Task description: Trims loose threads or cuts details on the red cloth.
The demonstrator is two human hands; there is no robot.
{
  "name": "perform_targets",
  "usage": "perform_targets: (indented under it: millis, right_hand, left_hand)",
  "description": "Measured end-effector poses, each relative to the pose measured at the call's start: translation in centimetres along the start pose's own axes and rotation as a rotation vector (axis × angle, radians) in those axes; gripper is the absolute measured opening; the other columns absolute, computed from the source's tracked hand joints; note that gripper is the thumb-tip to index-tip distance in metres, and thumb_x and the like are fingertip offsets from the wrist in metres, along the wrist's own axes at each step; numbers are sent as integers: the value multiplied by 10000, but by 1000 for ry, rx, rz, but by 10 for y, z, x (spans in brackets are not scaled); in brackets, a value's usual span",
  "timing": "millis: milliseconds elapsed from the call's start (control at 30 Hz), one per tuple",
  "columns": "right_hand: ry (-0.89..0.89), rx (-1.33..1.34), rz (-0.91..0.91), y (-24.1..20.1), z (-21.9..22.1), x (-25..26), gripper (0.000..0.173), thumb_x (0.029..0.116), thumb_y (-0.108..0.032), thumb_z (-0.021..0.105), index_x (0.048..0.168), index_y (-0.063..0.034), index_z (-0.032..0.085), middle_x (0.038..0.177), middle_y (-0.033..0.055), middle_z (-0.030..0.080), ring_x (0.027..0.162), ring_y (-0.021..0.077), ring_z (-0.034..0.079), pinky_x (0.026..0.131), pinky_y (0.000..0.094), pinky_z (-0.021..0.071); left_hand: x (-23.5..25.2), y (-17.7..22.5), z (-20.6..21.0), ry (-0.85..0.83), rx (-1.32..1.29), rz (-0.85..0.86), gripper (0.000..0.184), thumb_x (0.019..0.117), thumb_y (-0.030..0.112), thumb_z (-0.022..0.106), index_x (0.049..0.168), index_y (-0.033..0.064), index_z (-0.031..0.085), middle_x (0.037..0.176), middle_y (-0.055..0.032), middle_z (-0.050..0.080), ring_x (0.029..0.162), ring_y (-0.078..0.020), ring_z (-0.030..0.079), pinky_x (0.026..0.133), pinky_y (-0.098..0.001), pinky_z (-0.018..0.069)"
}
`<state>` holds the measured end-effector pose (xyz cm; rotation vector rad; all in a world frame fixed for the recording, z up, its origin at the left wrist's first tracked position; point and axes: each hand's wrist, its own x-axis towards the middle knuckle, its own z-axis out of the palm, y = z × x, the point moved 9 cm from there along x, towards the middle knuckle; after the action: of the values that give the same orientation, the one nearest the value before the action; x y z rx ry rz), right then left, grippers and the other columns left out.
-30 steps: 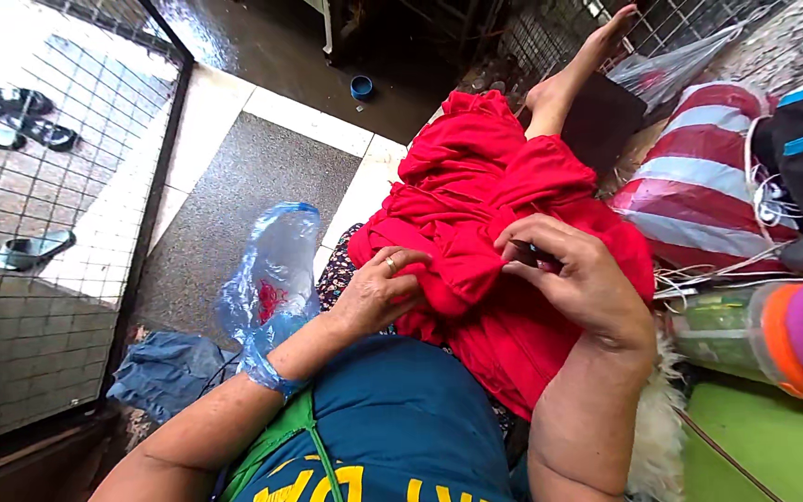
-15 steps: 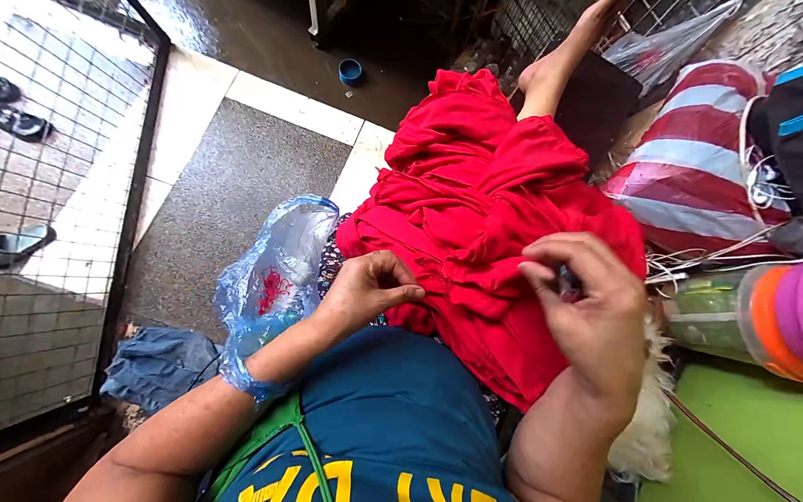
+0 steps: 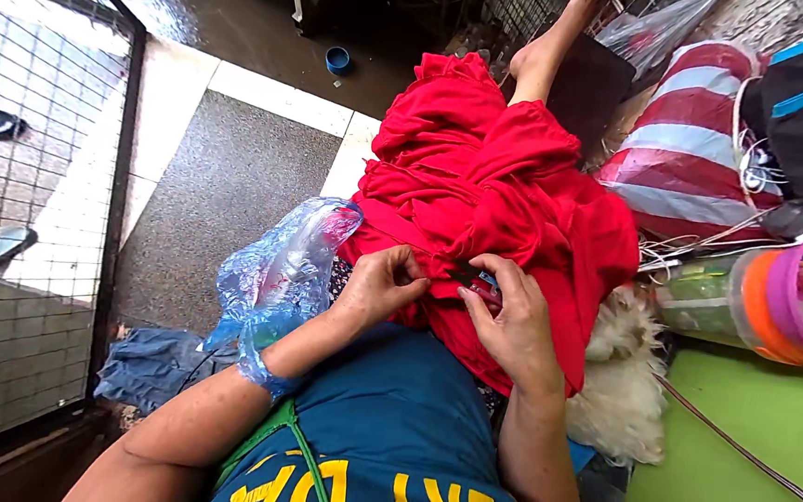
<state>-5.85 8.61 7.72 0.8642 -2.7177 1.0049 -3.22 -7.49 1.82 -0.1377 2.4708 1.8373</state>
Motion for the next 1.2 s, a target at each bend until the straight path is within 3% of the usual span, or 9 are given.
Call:
perform_targets:
  millis: [167,600,700,867,933,1000,1067,1133,1200]
  right_hand:
    - [-69,-23,-84,-4,5,-2,207,903,-106,708,1095,-55,763,1031,156,718,917,295,695,784,472,520]
    - [-61,-150,-176,-11,17,0,162,941,-106,644,991,-127,797,931,154,702,756,312,670,670,473,487]
    - [-59,-55,-96,-6,11,4,184,975,-143,623,1070,-43,744,934,142,724,780,293,697,696,482,530]
    - [10,518,112,-24,10,28,377,916,-62,671,1250,26,520,1103,61,656,870,-9,628,730,149,534]
    - [11,561,131,-39,32,44,632,849,-91,771,1385,38,460,1220,130,644,765,53,597,605,213,491]
    - [-42,461,178,-46,61,57,887,849,-185,826,1545,38,324,1378,248,575,1061,277,666,822,422,579]
    - [-72,509,215,-45,85,59,637,919,-119,753,1457,46,452,1299,237,629,1110,282,671,920,436,564]
    - [-108,643,227,-43,96,56,185,984,-60,634,1142,36,641,943,97,667,789,76,620,723,227,522]
    - [-152,752,251,-41,94,50,86,1007,-40,581,1056,11,630,805,22,590,660,2,534,619,150,457]
  left_hand:
    - [-5,1,-10,10,-2,32,97,877,71,729,858,44,638,762,14,685,652,12,619,629,-170,518]
    - [-9,16,-3,-25,-28,103,113,862,74,730,820,30,635,747,6,686,649,13,628,623,-166,532]
    - [-23,43,16,-284,-40,184,139,890,94,689,833,-28,652,756,-59,666,691,-48,625,657,-218,526]
    - [-72,126,52,-697,-102,564,27,865,-19,670,842,-29,680,713,-120,645,645,-161,621,603,-282,495]
    - [-82,141,59,-764,-118,625,27,878,-28,670,893,-27,692,747,-135,654,676,-200,641,614,-311,514]
    - [-89,150,58,-783,-120,651,54,902,-21,638,912,-29,691,768,-152,654,694,-225,645,619,-322,508]
    - [-88,146,48,-729,-106,656,57,911,-8,636,910,-22,692,779,-138,664,716,-203,655,647,-303,523]
    - [-78,124,23,-535,11,604,73,914,32,646,860,-1,681,752,-100,665,700,-158,656,647,-285,539]
    - [-63,85,-16,-290,230,458,82,911,58,640,852,9,669,731,-72,652,672,-134,645,626,-286,549]
